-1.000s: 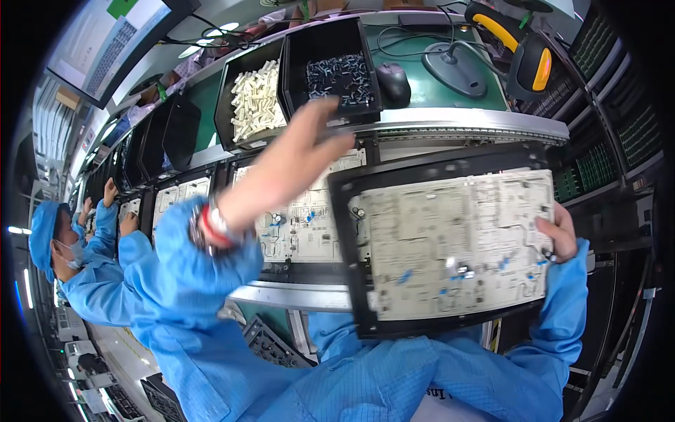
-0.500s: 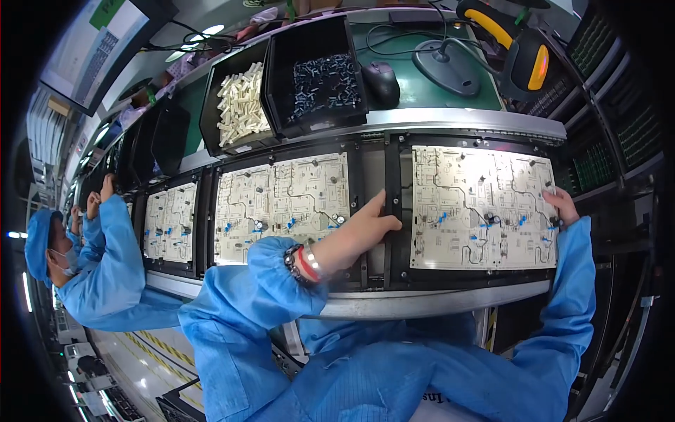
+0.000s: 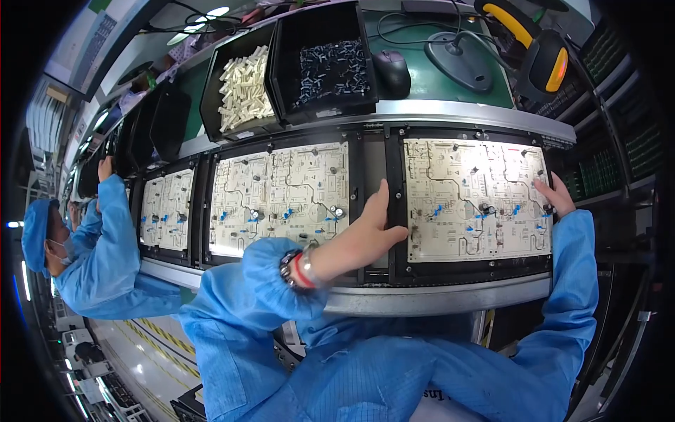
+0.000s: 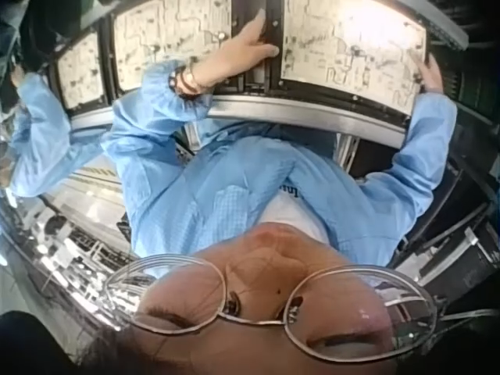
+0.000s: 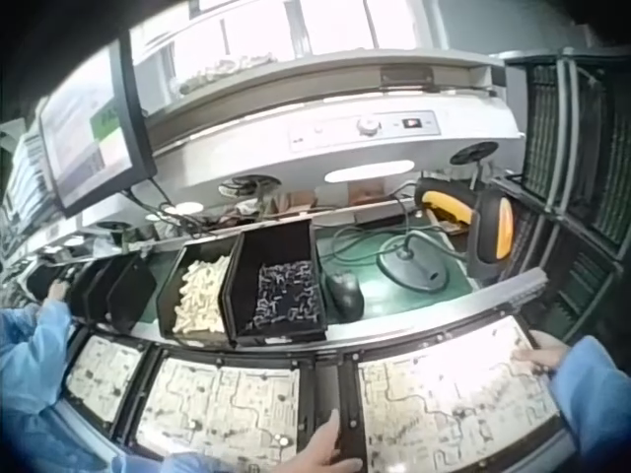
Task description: The person assembles small electronic components onto circuit boards by hand, taking components from bins and placing them onto the boards according to a template.
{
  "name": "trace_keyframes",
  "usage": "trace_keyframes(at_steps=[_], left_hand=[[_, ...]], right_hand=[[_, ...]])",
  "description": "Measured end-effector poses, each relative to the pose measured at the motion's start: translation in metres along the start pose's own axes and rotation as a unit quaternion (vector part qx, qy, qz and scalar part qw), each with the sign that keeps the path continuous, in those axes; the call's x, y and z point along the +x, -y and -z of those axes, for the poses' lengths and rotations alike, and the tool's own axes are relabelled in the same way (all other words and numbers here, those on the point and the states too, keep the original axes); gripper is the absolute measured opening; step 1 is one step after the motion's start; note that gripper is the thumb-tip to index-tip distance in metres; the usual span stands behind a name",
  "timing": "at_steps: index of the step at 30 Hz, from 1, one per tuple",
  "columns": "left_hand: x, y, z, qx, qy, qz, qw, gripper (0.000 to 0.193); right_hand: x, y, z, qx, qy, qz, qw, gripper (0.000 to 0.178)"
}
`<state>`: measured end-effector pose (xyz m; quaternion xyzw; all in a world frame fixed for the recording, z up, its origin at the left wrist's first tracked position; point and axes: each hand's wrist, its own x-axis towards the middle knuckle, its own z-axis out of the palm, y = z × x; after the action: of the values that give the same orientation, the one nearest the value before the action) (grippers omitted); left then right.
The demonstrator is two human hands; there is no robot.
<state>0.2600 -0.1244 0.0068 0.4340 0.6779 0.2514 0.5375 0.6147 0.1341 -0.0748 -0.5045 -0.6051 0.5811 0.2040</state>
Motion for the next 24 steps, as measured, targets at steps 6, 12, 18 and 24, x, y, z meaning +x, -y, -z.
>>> trace_keyframes(at_steps=[6,12,18,24], left_hand=[[-0.084,0.017,0.028,-0.164,-0.118,-0.181,0.962,0.068],[-0.210,0.106,0.012,-0.183,-0.446,-0.160,0.861,0.051],[-0.347,0.217,-0.057,-0.261,-0.757,-0.087,0.592,0.038],[-0.525,0.424,-0.171,-0.025,-0.937,0.262,0.229,0.039]], right_hand=[[0.001,0.015,-0.017,-0.256,-0.050,0.030,0.965,0.059],[-0.038,0.025,-0.020,-0.269,0.029,0.275,0.923,0.059],[-0.025,0.013,-0.038,-0.490,0.198,0.323,0.785,0.060],[-0.098,0.044,-0.145,-0.669,0.180,0.188,0.696,0.058]])
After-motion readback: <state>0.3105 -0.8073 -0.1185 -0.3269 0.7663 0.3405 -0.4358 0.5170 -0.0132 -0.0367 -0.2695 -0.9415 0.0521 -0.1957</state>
